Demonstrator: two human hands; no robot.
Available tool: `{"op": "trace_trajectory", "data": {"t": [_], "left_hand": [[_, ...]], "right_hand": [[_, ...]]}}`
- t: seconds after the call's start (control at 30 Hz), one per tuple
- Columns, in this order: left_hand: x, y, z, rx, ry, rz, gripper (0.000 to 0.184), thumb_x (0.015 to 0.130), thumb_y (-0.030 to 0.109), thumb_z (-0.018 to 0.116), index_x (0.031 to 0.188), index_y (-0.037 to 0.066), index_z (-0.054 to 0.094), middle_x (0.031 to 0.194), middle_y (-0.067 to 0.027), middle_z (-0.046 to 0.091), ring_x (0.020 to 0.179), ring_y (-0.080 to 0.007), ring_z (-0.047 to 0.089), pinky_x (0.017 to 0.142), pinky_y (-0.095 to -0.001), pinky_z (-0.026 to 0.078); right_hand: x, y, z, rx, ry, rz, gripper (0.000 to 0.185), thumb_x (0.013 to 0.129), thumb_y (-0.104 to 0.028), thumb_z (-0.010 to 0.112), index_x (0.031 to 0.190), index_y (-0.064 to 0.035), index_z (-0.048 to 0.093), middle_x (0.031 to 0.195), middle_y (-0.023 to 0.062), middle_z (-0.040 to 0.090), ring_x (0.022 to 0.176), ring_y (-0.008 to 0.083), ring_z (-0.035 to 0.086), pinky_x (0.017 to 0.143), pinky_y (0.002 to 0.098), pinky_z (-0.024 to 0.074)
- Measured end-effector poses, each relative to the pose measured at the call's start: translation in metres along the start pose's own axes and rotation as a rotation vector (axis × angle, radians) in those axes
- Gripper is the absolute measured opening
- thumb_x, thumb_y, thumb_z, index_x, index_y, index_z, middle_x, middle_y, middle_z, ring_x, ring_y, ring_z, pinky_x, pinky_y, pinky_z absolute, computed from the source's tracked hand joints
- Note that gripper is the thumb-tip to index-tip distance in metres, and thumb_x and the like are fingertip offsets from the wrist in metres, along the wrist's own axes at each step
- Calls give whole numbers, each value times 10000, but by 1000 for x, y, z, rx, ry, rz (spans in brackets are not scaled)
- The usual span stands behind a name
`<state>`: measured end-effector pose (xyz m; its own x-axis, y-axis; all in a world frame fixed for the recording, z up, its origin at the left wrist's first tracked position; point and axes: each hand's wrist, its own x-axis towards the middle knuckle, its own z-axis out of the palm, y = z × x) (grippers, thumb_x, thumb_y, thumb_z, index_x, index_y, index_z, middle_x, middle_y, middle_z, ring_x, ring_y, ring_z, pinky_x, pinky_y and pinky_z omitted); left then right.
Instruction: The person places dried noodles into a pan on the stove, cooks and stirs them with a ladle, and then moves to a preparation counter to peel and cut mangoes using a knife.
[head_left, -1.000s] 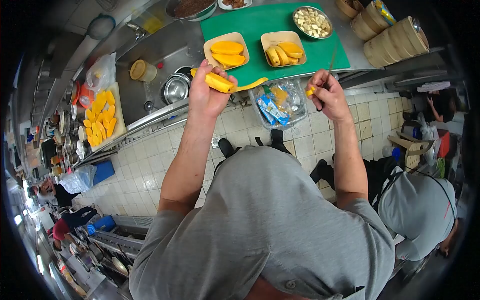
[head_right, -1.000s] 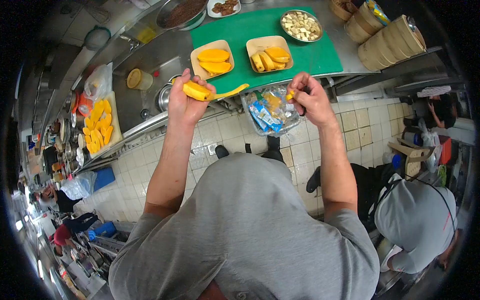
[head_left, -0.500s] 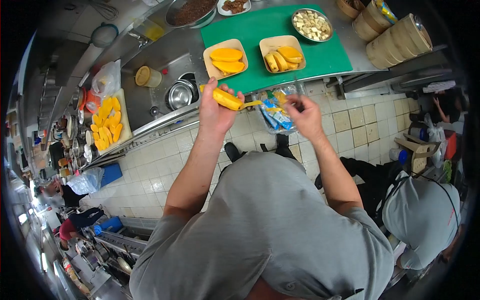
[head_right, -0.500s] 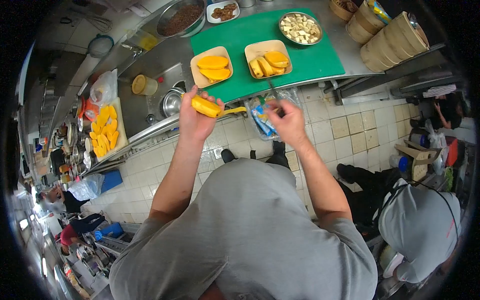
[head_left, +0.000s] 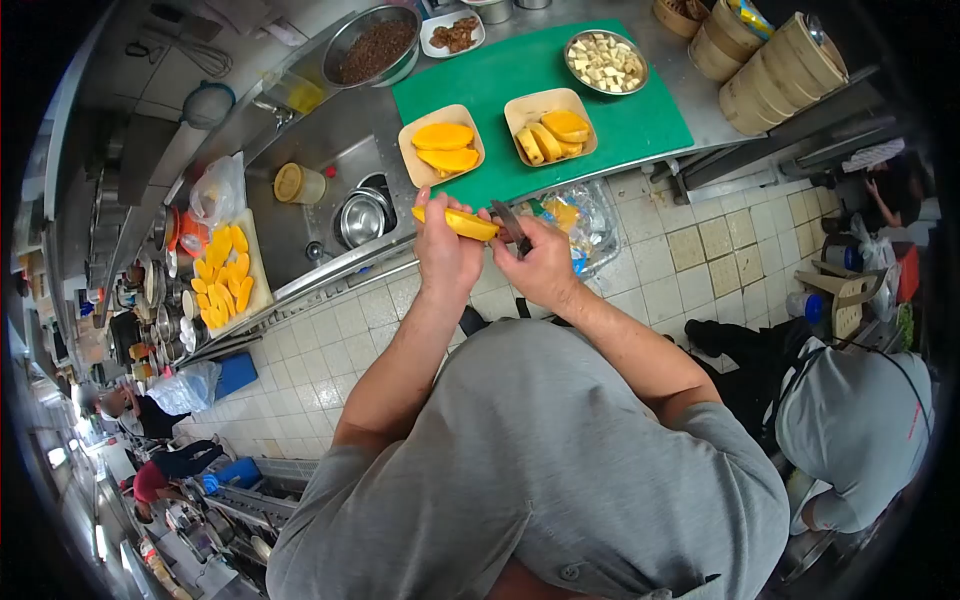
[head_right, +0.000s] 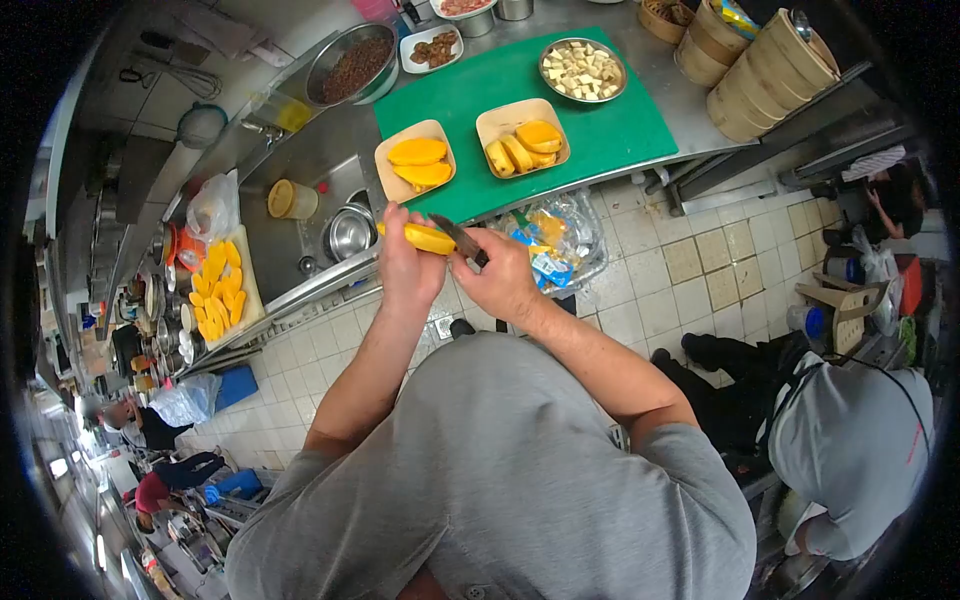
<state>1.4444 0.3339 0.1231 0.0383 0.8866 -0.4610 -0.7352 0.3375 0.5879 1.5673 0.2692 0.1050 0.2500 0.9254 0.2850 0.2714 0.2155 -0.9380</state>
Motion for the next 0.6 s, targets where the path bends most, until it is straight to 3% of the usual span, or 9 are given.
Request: {"op": "trace_trajectory", "data": {"t": [0.07,0.13,0.2,0.3,0.43,0.5,0.6], "left_hand": [[2,-7,-3,29,30,28,419,950,159,593,1304,174,370,893,-22,486,831,-161,507,816,-415,465],[15,-16,-10,123,-5,50,601,939,134,581,1436,212,252,954,-31,471,853,-163,498,802,-448,473],[18,-21,-13,113,-14,33,609,940,125,576,1444,217,247,954,-31,475,847,-163,499,798,-448,475],[18,-24,-8,87,-22,0,647,944,109,567,1475,224,215,953,-32,481,842,-164,501,791,-447,476],[28,-30,-16,-4,2,-116,493,949,152,591,1354,204,315,911,-14,480,828,-160,494,779,-436,470],[36,-31,-26,-80,-16,-194,432,952,175,603,1300,198,347,897,-8,480,824,-159,492,774,-433,468],[49,-21,-35,-191,16,-326,331,960,227,617,1190,201,380,864,6,466,799,-158,473,760,-421,461]], "right_hand": [[-4,4,3,-68,-9,77,216,772,-31,711,988,-24,694,762,127,673,668,242,675,613,341,533],[1,11,6,-139,-14,146,192,776,-33,696,968,-19,697,739,129,671,651,242,672,604,339,531],[0,10,7,-81,17,213,140,792,-39,697,924,-2,666,684,78,652,592,141,609,562,303,495],[-2,23,7,-40,18,322,115,816,-29,670,927,0,670,682,57,666,601,96,609,560,277,493],[-3,37,3,-42,19,371,97,835,-28,660,928,-3,673,705,49,680,622,81,623,577,258,502],[-3,43,-2,99,100,424,128,814,-49,670,920,23,675,702,122,668,619,114,636,592,294,518],[0,68,-24,75,189,418,195,813,-59,707,987,25,680,721,135,671,631,151,648,610,299,526]]}}
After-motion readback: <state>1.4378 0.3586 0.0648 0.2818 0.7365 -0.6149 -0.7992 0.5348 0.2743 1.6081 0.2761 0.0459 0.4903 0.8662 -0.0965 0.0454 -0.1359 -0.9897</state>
